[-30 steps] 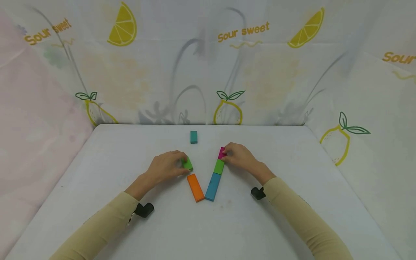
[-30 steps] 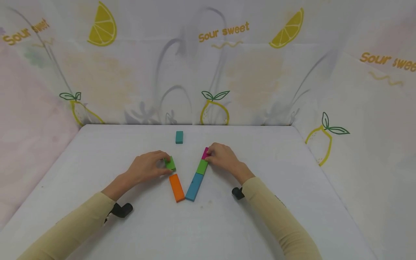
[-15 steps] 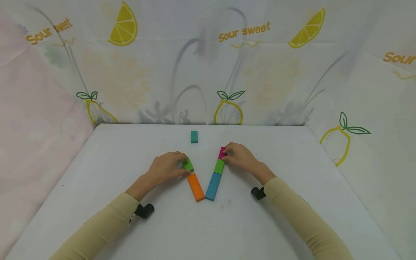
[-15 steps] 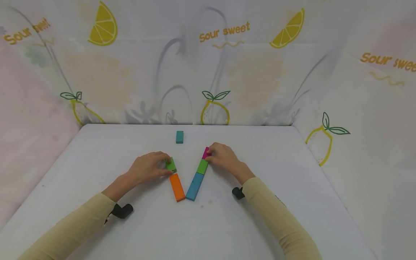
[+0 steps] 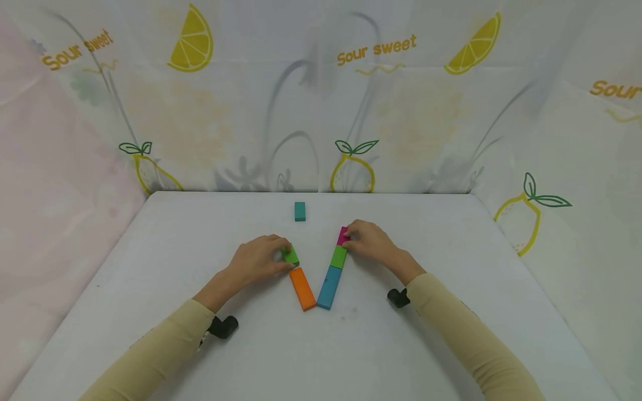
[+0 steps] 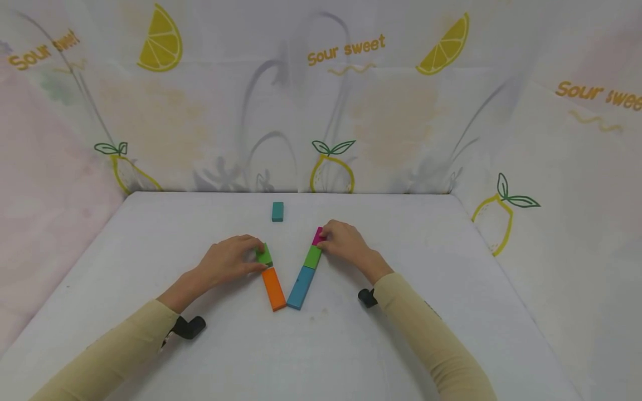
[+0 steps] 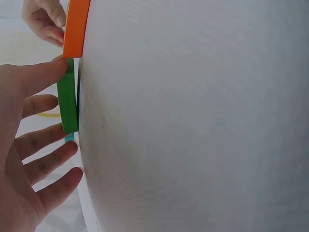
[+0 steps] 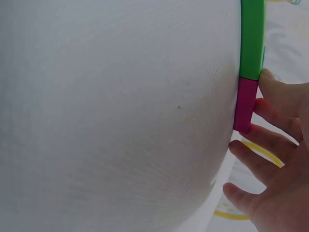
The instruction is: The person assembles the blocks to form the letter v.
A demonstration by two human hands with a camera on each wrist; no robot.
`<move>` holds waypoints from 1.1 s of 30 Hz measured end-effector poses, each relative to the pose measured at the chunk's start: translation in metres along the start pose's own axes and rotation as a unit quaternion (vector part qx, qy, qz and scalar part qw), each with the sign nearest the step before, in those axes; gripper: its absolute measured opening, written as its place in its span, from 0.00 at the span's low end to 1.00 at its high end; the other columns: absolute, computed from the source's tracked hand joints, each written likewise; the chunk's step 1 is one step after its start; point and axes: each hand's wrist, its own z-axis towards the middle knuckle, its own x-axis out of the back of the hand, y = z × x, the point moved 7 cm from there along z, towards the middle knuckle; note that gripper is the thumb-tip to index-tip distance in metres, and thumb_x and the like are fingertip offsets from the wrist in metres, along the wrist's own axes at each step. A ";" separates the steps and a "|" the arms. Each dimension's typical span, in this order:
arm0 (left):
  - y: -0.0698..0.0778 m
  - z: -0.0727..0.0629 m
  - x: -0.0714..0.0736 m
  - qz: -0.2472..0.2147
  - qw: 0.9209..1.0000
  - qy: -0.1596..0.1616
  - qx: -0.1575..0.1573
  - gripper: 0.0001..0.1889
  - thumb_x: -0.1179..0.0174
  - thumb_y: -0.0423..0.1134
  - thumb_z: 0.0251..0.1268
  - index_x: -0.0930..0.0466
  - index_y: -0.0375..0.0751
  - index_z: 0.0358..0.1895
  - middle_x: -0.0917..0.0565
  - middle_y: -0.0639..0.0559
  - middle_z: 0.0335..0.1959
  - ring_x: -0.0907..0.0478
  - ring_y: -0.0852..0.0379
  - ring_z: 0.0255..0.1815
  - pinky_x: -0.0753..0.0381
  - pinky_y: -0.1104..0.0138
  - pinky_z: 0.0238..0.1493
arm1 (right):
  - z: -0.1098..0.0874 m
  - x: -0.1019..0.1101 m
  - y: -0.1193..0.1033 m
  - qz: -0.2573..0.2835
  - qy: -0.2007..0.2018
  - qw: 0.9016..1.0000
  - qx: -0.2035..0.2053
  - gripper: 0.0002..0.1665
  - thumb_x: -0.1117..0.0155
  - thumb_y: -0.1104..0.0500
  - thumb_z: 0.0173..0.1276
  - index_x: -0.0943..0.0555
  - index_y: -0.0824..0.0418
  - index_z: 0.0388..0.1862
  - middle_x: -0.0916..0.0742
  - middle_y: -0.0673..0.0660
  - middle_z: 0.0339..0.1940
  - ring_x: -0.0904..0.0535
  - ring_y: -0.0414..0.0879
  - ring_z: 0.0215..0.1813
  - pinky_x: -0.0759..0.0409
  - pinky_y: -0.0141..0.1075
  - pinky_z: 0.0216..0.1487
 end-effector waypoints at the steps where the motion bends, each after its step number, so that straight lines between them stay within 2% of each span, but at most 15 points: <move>1: 0.000 0.000 0.000 0.001 1.000 -0.001 0.001 0.16 0.30 0.57 0.57 0.18 0.57 0.45 0.16 0.53 0.56 0.19 0.52 0.51 0.18 0.52 0.41 | 0.000 0.000 0.000 0.000 0.000 1.000 0.001 0.14 0.29 0.57 0.65 0.14 0.64 0.45 0.13 0.57 0.49 0.18 0.51 0.53 0.20 0.46 0.59; 11: 0.001 -0.002 0.001 -0.003 1.000 0.006 -0.005 0.14 0.33 0.57 0.60 0.17 0.57 0.44 0.16 0.55 0.55 0.18 0.53 0.49 0.18 0.54 0.40 | -0.001 0.000 -0.002 -0.002 -0.003 1.000 0.002 0.14 0.29 0.57 0.65 0.14 0.63 0.46 0.13 0.57 0.49 0.18 0.51 0.54 0.20 0.46 0.59; 20: 0.002 -0.002 0.001 0.000 1.000 0.013 -0.020 0.13 0.32 0.53 0.62 0.17 0.55 0.45 0.15 0.54 0.53 0.18 0.54 0.45 0.17 0.58 0.39 | 0.000 0.000 0.000 -0.006 -0.002 1.000 -0.001 0.15 0.30 0.56 0.66 0.14 0.63 0.47 0.13 0.57 0.49 0.19 0.51 0.54 0.20 0.46 0.60; 33: 0.003 -0.002 0.000 -0.004 1.000 0.007 -0.017 0.13 0.33 0.53 0.62 0.17 0.54 0.46 0.15 0.54 0.55 0.18 0.53 0.49 0.16 0.57 0.42 | -0.001 0.003 -0.003 -0.004 0.004 1.000 0.004 0.15 0.30 0.57 0.66 0.14 0.64 0.47 0.13 0.58 0.49 0.18 0.52 0.54 0.20 0.47 0.61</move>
